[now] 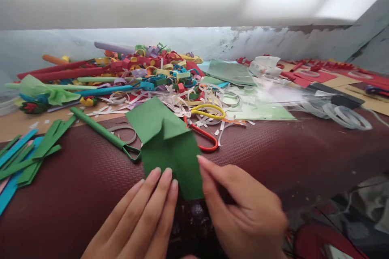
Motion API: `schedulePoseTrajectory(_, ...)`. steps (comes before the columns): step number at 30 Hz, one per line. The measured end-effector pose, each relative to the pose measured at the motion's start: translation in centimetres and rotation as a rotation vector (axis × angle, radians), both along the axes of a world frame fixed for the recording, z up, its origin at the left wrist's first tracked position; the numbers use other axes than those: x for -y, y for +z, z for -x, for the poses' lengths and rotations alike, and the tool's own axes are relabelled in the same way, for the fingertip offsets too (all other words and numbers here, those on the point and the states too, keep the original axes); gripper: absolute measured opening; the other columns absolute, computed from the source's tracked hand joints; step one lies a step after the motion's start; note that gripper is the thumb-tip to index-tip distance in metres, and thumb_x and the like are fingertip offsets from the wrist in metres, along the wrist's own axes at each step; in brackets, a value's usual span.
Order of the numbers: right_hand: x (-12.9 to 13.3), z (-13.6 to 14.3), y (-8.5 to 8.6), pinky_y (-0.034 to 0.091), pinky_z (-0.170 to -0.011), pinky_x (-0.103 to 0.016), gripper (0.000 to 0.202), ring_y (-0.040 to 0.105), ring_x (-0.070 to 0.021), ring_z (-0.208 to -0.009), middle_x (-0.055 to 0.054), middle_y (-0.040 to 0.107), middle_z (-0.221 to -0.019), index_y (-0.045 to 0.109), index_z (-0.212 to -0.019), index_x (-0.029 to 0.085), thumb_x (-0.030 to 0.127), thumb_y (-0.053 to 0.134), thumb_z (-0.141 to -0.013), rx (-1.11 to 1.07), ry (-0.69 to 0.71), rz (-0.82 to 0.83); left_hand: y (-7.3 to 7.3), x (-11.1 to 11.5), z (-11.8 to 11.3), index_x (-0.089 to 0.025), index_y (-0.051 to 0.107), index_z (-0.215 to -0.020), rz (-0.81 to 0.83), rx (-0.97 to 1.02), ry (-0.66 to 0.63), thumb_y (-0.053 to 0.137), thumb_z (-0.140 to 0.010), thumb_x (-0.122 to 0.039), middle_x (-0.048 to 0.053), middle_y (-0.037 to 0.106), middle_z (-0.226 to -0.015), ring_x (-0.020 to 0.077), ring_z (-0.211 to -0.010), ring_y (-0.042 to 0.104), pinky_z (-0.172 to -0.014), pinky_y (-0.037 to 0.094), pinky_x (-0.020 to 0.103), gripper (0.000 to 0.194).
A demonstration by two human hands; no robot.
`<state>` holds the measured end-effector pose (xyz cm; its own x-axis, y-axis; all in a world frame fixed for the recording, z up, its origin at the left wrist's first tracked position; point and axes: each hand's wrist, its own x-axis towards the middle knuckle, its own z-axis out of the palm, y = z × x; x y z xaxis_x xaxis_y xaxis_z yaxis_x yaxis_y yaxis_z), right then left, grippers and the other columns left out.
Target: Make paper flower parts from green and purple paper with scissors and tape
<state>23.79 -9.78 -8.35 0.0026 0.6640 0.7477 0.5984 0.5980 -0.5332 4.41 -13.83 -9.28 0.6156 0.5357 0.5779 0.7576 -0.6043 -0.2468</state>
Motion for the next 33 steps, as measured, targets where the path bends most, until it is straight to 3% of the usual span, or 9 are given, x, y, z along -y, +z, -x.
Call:
schedulePoseTrajectory(3, 0.2, -1.0, -0.3, 0.055, -0.062, -0.027, 0.015, 0.064, -0.0145, -0.062, -0.004, 0.072, -0.072, 0.075, -0.098, 0.011, 0.006, 0.063, -0.090, 0.093, 0.124, 0.038, 0.4, -1.2, 0.8, 0.003, 0.062, -0.128, 0.029, -0.111, -0.051, 0.063, -0.088, -0.056, 0.023, 0.067, -0.132, 0.0324, -0.121, 0.065, -0.125, 0.022, 0.041, 0.071)
schedulePoseTrajectory(7, -0.8, -4.6, 0.9, 0.058, -0.078, -0.025, 0.030, 0.068, -0.0143, -0.088, -0.008, 0.075, -0.102, 0.070, -0.119, 0.012, 0.008, 0.049, -0.098, 0.320, 0.562, 0.019, 0.8, -1.5, 1.4, 0.002, 0.061, -0.128, 0.041, -0.187, -0.091, 0.057, -0.090, -0.062, 0.024, 0.067, -0.131, 0.0327, -0.118, 0.067, -0.125, 0.017, 0.044, 0.074)
schedulePoseTrajectory(10, -3.1, -6.1, 2.1, 0.054, -0.096, -0.033, 0.035, 0.062, -0.0183, -0.115, -0.010, 0.069, -0.129, 0.066, -0.130, 0.020, 0.010, 0.048, -0.102, 0.552, 0.487, -0.084, 0.9, -1.2, 1.6, 0.000, 0.061, -0.127, 0.063, -0.182, -0.094, 0.056, -0.091, -0.059, 0.023, 0.067, -0.133, 0.0322, -0.121, 0.065, -0.124, 0.020, 0.043, 0.069)
schedulePoseTrajectory(12, -4.5, -6.0, 2.5, 0.052, -0.099, -0.038, 0.029, 0.058, -0.0217, -0.122, -0.009, 0.064, -0.138, 0.071, -0.123, 0.024, 0.016, 0.051, -0.103, 0.625, 0.478, -0.160, 0.9, -1.1, 1.6, 0.000, 0.060, -0.128, 0.075, -0.161, -0.079, 0.058, -0.091, -0.058, 0.023, 0.065, -0.135, 0.0323, -0.125, 0.062, -0.123, 0.022, 0.042, 0.069)
schedulePoseTrajectory(15, -4.9, -4.9, 2.3, 0.051, -0.094, -0.037, 0.029, 0.064, -0.0214, -0.110, -0.006, 0.075, -0.119, 0.076, -0.103, 0.016, 0.017, 0.048, -0.104, 0.666, 0.560, -0.281, 0.9, -1.0, 1.8, -0.001, 0.058, -0.133, 0.082, -0.126, -0.078, 0.064, -0.088, -0.054, 0.022, 0.059, -0.143, 0.0341, -0.137, 0.051, -0.123, 0.023, 0.044, 0.069)
schedulePoseTrajectory(18, -3.9, -3.9, 1.7, 0.050, -0.086, -0.037, 0.032, 0.068, -0.0201, -0.090, -0.007, 0.078, -0.095, 0.075, -0.101, 0.007, 0.009, 0.043, -0.103, 0.672, 0.520, -0.331, 1.0, -1.1, 2.2, -0.002, 0.058, -0.134, 0.093, -0.127, -0.100, 0.068, -0.087, -0.050, 0.020, 0.059, -0.143, 0.0333, -0.140, 0.046, -0.124, 0.023, 0.044, 0.068)
schedulePoseTrajectory(24, -2.8, -3.5, 1.2, 0.047, -0.079, -0.033, 0.016, 0.065, -0.0159, -0.082, -0.003, 0.077, -0.097, 0.072, -0.095, 0.018, 0.019, 0.057, -0.100, 0.507, 0.610, -0.043, 0.5, -1.2, 2.9, -0.004, 0.055, -0.139, 0.142, -0.150, -0.098, 0.062, -0.087, -0.058, 0.018, 0.055, -0.149, 0.0324, -0.142, 0.045, -0.124, 0.021, 0.042, 0.075)
schedulePoseTrajectory(28, -2.6, -2.6, 1.2, 0.043, -0.072, -0.033, 0.018, 0.057, -0.0179, -0.076, -0.002, 0.071, -0.084, 0.067, -0.082, 0.019, 0.021, 0.059, -0.098, 0.409, 0.431, 0.179, 0.3, -1.3, 3.3, -0.009, 0.056, -0.139, 0.172, -0.125, -0.095, 0.046, -0.095, -0.057, 0.013, 0.052, -0.153, 0.0290, -0.146, 0.041, -0.126, 0.019, 0.040, 0.066)
schedulePoseTrajectory(33, -2.6, -1.4, 0.5, 0.039, -0.067, -0.033, 0.018, 0.053, -0.0193, -0.070, 0.000, 0.063, -0.076, 0.060, -0.076, 0.021, 0.023, 0.066, -0.093, 0.402, 0.273, 0.287, 0.4, -1.8, 3.8, -0.008, 0.053, -0.141, 0.160, -0.230, -0.127, 0.038, -0.095, -0.019, 0.013, 0.052, -0.152, 0.0270, -0.147, 0.039, -0.127, 0.017, 0.044, 0.050)
